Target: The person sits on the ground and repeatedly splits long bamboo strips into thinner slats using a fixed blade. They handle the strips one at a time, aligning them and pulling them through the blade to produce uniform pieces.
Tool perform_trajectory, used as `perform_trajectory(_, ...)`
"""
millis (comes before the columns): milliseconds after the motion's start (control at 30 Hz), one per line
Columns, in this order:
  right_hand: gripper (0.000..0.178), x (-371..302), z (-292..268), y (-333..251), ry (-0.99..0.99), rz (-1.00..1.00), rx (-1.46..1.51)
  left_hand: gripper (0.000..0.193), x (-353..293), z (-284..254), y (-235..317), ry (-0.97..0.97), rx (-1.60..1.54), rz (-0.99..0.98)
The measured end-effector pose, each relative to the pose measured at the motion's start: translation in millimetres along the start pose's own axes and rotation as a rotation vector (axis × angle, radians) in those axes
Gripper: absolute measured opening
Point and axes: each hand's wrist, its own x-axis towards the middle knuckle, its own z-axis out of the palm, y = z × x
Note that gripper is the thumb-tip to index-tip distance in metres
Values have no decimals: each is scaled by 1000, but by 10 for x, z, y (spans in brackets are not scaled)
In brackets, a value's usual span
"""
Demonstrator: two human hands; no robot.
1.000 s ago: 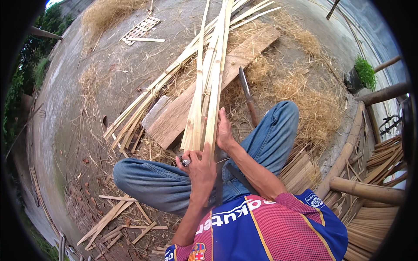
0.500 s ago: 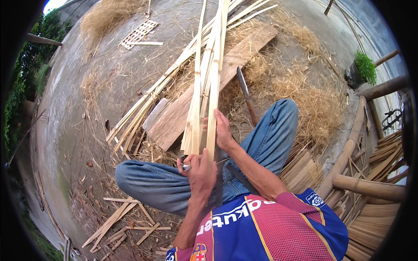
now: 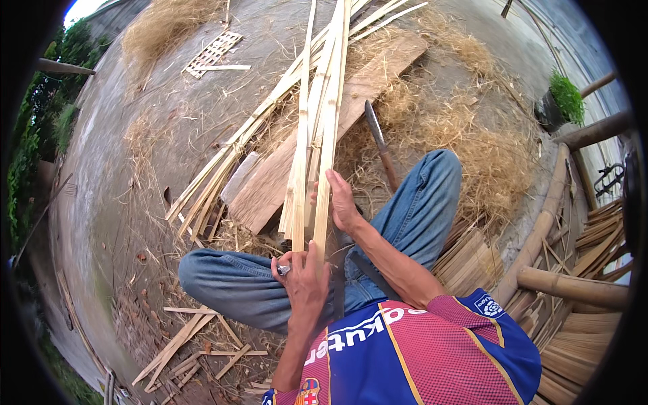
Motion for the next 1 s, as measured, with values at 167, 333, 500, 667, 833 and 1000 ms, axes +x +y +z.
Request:
perform_trajectory(167,25,39,-38,83,-3,9,-93,58,-45,-62,72,-54,72,2)
perform_trajectory(333,18,38,68,70,-52,-43,64,58,-93,-161,110,-29,113,-8)
perform_trajectory(500,10,144,73,-12,83,-14,73,66,-21,-154,61,39,-57,-86)
perform_trajectory(667,7,304,-200,70,73,47,161,68,157,-163,-61,-60,-265,-387)
perform_trajectory(833,6,286,-221,38,30,16,205,54,287,-218,-11,129,-616,-349)
perform_trajectory(1000,9,300,-233,30,62,52,255,52,398,-232,98,-123,-929,-560)
